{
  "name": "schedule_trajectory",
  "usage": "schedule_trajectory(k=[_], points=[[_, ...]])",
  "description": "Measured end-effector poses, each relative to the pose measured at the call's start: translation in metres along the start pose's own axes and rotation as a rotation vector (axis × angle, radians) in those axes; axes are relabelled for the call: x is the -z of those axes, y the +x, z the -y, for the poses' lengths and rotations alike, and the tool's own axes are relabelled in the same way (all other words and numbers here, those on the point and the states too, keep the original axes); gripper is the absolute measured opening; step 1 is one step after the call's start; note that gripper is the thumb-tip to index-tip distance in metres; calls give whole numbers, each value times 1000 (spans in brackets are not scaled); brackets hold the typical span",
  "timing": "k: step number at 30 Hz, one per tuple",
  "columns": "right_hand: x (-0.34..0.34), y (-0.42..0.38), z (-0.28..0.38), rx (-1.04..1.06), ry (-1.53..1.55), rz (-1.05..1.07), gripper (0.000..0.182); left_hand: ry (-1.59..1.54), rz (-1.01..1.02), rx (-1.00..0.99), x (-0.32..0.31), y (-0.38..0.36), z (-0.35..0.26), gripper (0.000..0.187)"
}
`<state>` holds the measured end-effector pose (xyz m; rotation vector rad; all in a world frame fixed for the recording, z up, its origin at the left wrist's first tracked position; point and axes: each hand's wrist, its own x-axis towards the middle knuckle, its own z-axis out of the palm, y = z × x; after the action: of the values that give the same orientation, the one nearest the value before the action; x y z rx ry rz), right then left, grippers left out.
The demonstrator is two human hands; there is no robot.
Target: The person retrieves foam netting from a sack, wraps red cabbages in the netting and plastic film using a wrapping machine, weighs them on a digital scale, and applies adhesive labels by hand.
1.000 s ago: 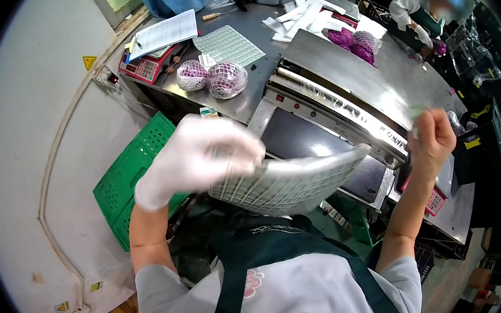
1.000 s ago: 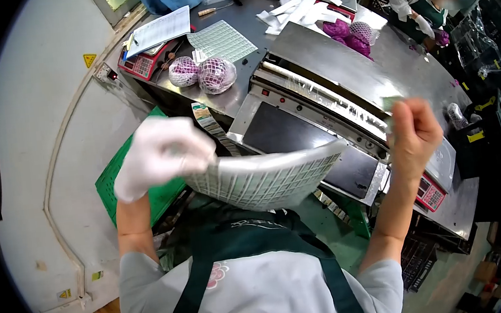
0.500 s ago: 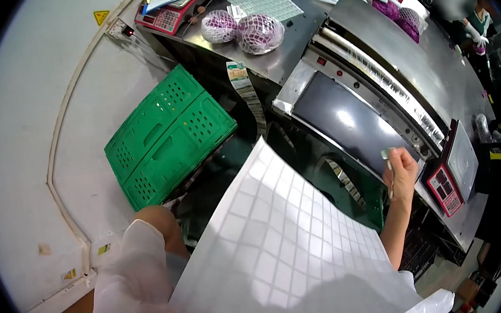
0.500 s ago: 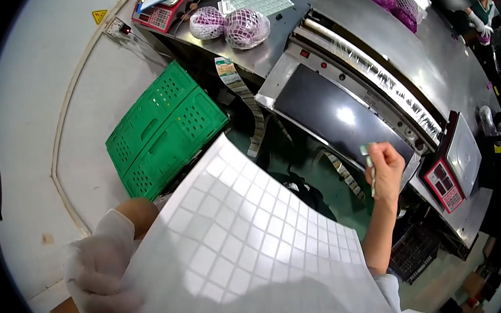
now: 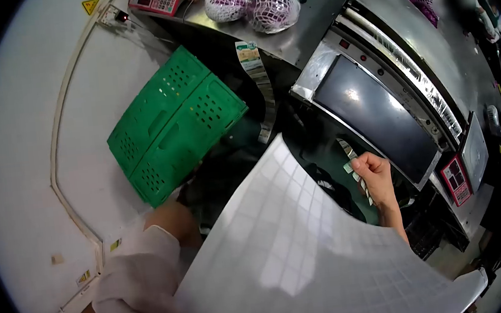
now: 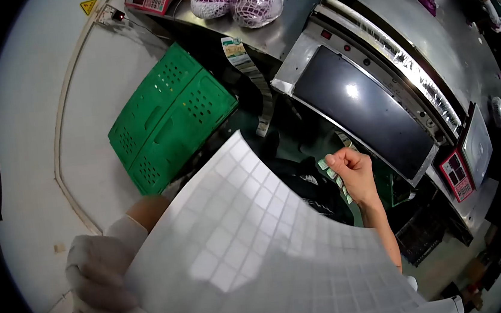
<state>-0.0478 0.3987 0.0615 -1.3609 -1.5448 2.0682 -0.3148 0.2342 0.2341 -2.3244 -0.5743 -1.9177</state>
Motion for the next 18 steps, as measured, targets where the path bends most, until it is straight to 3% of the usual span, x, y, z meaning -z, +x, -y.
schedule_trajectory(k=[3, 6, 10, 11, 12, 13, 14, 15, 18], points=[[-5, 4, -6, -79, -4, -2, 23, 3, -88, 116, 9, -9, 13, 51], [-7, 8, -18, -117, 0, 9, 24, 0, -256, 385, 31, -22, 23, 62], [-12, 11, -33, -191, 14, -15, 26, -89, -671, 1311, 44, -85, 83, 77], [-13, 11, -34, -218, 20, -27, 27, -340, -405, 1222, 62, -149, 122, 65], [-17, 10, -31, -269, 56, -37, 29, -165, -228, 1443, 55, -200, 152, 60], [-18, 9, -33, -280, 81, -37, 29, -168, -507, 1769, 33, -244, 174, 68], [-19, 6, -36, -303, 82, -55, 29, -145, -601, 1830, 18, -326, 201, 77], [-20, 5, -37, -321, 85, -75, 30, -36, -630, 1978, -1, -349, 215, 82], [-20, 0, -46, -374, 115, -165, 27, 55, -628, 1882, -36, -418, 256, 74]])
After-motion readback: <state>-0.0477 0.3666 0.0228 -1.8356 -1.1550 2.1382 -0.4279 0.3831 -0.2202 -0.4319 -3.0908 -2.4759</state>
